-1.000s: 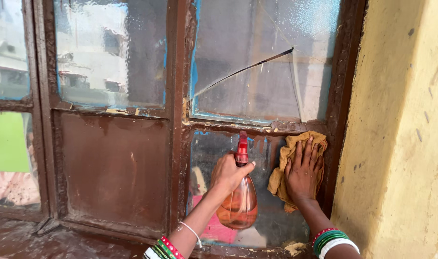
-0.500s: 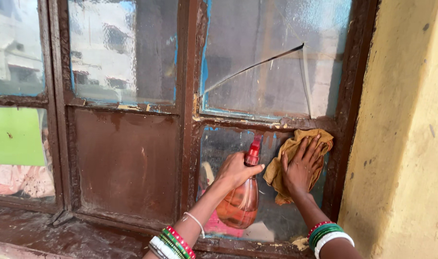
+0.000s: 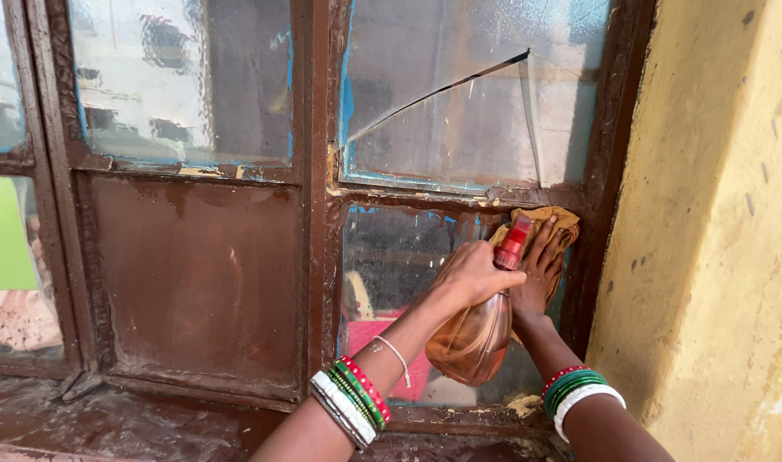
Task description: The person cleans a glass window pane by spraying a liquid from a bottle onto a cloth and wiping the surface, then uses their hands to wipe the glass directly.
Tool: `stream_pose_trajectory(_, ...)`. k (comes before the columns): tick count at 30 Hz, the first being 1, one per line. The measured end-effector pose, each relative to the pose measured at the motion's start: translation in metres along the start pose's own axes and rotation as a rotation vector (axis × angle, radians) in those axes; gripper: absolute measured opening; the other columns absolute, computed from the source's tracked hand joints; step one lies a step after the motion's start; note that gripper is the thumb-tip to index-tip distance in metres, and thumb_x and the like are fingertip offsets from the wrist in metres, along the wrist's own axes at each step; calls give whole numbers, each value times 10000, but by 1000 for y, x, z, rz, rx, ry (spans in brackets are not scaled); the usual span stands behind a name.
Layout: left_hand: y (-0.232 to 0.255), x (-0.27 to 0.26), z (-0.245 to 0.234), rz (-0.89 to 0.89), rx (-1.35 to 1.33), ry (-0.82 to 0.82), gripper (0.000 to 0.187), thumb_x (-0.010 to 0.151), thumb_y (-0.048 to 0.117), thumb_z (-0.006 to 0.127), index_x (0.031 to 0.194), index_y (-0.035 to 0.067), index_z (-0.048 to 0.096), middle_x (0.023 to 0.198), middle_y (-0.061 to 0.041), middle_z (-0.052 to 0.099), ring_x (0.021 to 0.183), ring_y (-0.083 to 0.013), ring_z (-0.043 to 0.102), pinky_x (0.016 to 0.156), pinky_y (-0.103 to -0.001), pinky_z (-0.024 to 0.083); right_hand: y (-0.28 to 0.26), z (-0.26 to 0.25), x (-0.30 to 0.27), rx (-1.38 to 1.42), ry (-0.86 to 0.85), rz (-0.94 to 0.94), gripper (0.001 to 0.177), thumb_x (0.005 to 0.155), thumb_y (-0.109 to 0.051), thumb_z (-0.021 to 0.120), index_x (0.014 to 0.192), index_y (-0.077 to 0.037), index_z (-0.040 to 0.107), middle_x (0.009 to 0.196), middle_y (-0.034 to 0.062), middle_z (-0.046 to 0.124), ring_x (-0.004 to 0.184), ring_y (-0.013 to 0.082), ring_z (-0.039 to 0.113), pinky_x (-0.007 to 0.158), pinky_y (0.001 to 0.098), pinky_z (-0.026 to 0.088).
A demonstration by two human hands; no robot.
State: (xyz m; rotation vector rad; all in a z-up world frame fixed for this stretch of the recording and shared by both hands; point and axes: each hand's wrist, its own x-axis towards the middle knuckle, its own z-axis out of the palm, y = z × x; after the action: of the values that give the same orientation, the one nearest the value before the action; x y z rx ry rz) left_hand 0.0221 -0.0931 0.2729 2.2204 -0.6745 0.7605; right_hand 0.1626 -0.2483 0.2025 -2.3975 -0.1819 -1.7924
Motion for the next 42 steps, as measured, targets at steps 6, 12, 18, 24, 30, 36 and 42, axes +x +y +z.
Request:
stream_pose_trajectory(6,18,3,4,125,-23,-32,498,681,521,765,702,28,705,708,-186,702,664,-318,704,670,-459,554,4,16,-10,597,-136,162,870,932,-486,548,1611,-91,173,1598,332,186,1466,508,220,1133,614,310)
stream_pose_trajectory(12,20,2,12,228,34,58,439,702,443,756,670,11,681,701,-207,685,670,-340,697,688,-468,572,12,33,-13,684,-199,239,879,938,-458,519,1635,-93,126,1531,331,260,1398,496,309,1107,582,364)
stream_pose_trajectory(18,4,-24,-14,-23,-57,125,367,682,415,766,673,59,676,663,-186,691,634,-335,718,651,-477,577,-3,-5,5,-204,-4,12,918,923,-470,502,1617,-11,113,1673,322,111,1529,493,188,1150,575,314)
stream_pose_trajectory(24,-17,-34,-47,-154,64,210,357,685,402,769,645,60,678,671,-167,695,642,-338,710,647,-484,564,-24,-33,3,51,-40,88,877,996,-527,416,1622,18,132,1705,263,-45,1559,477,32,1208,622,197)
stream_pose_trajectory(30,-20,-50,-70,-141,40,266,338,715,376,729,626,60,651,656,-190,685,629,-361,694,645,-491,549,-22,-31,4,22,-74,79,847,1020,-513,409,1613,35,156,1698,288,-47,1552,496,8,1194,627,200)
stream_pose_trajectory(36,-29,-68,-80,-129,39,280,322,706,364,746,626,68,647,657,-194,682,647,-359,696,648,-490,547,-24,-31,6,72,-78,100,869,1002,-503,426,1618,46,153,1695,278,-67,1563,504,-4,1208,625,200)
stream_pose_trajectory(42,-41,-80,-85,-255,102,232,322,714,364,744,627,64,669,686,-181,714,669,-352,721,662,-488,561,-32,-34,9,181,-122,163,857,1028,-491,427,1627,40,123,1696,276,-104,1549,507,-12,1206,644,203)
